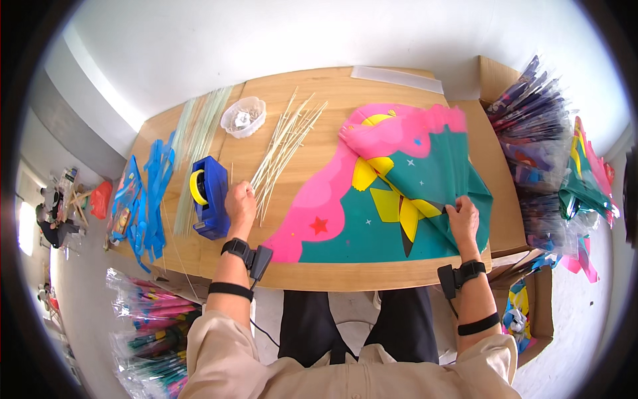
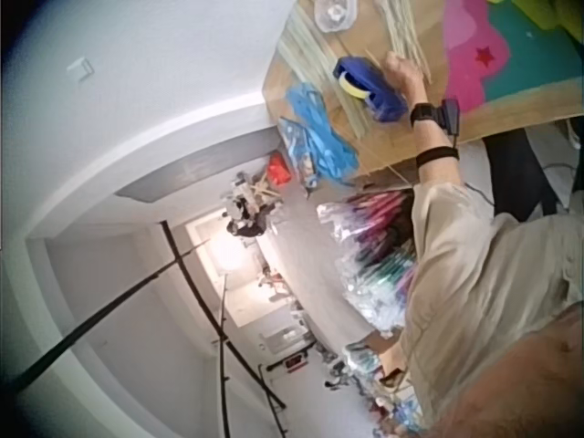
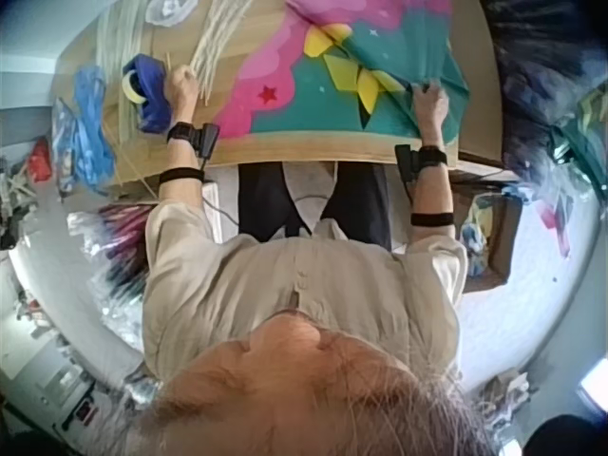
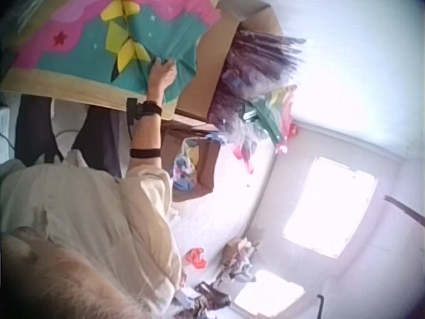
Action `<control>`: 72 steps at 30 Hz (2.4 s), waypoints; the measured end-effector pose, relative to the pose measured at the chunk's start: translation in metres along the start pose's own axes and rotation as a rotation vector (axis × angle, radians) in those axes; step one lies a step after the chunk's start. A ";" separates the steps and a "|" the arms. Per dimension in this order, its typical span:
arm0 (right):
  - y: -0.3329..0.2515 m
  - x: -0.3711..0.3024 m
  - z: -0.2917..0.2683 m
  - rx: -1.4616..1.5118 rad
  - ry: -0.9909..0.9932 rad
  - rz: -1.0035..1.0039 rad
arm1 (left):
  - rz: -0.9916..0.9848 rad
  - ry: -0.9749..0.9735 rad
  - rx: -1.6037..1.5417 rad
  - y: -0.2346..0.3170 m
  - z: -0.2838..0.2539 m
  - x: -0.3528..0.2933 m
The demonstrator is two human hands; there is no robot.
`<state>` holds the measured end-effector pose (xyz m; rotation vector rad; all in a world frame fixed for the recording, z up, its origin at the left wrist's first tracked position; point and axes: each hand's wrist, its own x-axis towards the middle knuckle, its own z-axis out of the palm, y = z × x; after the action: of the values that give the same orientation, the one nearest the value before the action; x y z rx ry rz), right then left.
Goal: Assembling and folding Pikachu-themed plastic kites at a workshop table.
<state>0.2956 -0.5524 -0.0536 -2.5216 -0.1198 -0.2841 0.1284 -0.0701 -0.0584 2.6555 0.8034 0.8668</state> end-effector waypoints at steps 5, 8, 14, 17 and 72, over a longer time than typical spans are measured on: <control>-0.007 -0.023 -0.007 -0.022 0.148 -0.121 | 0.285 -0.020 -0.065 0.035 -0.037 -0.048; -0.012 -0.039 -0.008 0.031 0.172 -0.270 | 0.271 -0.113 -0.061 0.046 -0.046 -0.079; -0.041 -0.082 -0.002 0.239 0.045 -0.434 | -0.283 -0.353 -0.790 0.026 -0.031 -0.101; -0.045 -0.104 0.010 0.293 -0.027 -0.413 | -0.642 -0.492 -1.079 0.038 -0.046 -0.073; -0.084 -0.123 0.022 0.234 0.002 -0.616 | 0.528 -0.243 -0.136 0.118 -0.031 -0.141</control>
<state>0.1674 -0.4737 -0.0532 -2.1930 -0.8813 -0.4819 0.0650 -0.2460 -0.0560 2.8090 -0.0221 0.6495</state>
